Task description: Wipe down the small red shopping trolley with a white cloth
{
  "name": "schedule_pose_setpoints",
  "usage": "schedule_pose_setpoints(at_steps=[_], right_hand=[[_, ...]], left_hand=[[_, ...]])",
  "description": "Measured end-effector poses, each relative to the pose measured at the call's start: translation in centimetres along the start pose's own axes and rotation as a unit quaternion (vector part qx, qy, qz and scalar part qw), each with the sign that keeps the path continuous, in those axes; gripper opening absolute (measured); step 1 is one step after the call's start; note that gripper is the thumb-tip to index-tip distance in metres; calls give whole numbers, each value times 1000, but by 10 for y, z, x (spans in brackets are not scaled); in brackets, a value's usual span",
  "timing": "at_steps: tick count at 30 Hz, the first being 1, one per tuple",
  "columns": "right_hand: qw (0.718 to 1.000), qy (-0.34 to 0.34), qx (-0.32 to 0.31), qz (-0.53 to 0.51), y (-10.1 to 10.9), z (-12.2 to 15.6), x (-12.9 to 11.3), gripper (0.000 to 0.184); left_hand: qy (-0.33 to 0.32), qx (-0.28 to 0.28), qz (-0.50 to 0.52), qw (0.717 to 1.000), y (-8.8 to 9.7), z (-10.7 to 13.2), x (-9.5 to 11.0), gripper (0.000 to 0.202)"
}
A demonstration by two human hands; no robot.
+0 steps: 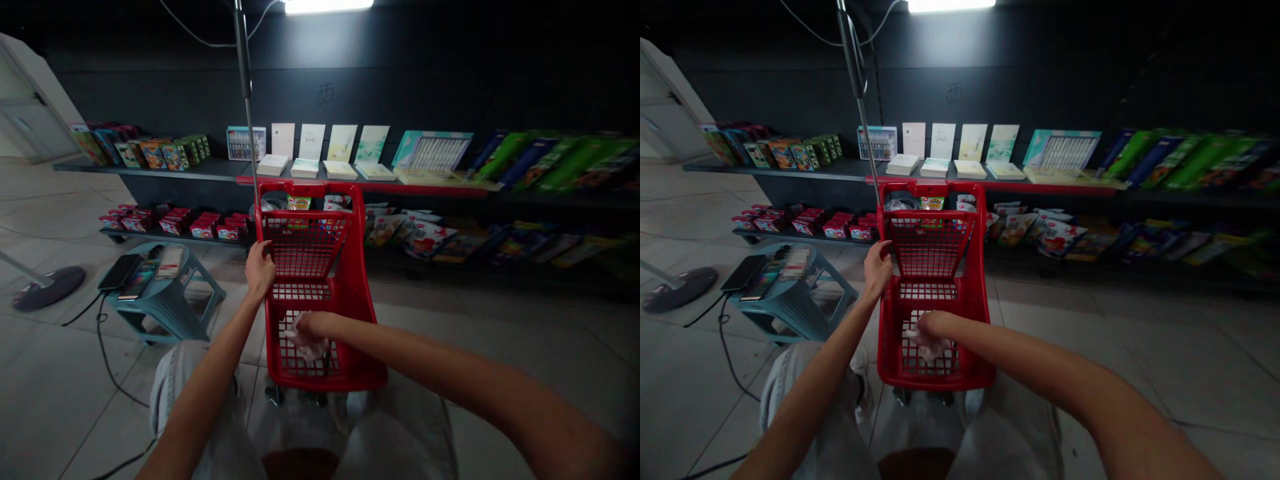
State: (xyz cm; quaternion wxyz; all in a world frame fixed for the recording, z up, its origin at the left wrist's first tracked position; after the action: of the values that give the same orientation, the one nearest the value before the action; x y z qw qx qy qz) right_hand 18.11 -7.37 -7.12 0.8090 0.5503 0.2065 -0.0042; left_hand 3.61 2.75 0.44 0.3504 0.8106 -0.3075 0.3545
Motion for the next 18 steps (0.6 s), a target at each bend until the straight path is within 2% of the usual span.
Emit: schedule_pose_setpoints(at_steps=[3,5,8,11,13,15,18], right_hand=[[985,107,-133,26,-9,19,-16,53],[969,183,-161,33,-1,27,-23,61],[969,222,-103,5,24,26,-24,53],[972,231,-27,36,42,21,-17,40],[971,213,-1,105,46,21,-8,31],[971,173,33,164,50,22,3,23],[960,143,133,201,66,30,20,21]], left_hand=[[-3,24,-10,1000,5,-8,7,32],[-14,27,-22,999,13,-9,18,30],[-70,-4,-48,996,32,5,39,30],[-174,-64,-68,980,52,32,48,26],[-216,-107,-94,966,61,46,40,23],[-221,-143,-92,960,64,51,26,19],[-208,-133,-66,967,63,45,7,21]])
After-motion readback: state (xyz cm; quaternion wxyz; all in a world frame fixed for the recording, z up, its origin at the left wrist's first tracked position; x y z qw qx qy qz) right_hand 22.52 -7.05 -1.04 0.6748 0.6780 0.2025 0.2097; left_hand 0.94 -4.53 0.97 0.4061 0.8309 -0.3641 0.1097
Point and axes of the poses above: each hand's wrist, its own z-axis away from the middle knuckle, its own y-axis out of the back of the hand, x = y × z, the point moved 4 cm from there along -z, towards the middle knuckle, and after that the axes turned 15 degrees about x, right-handed, at the moved point
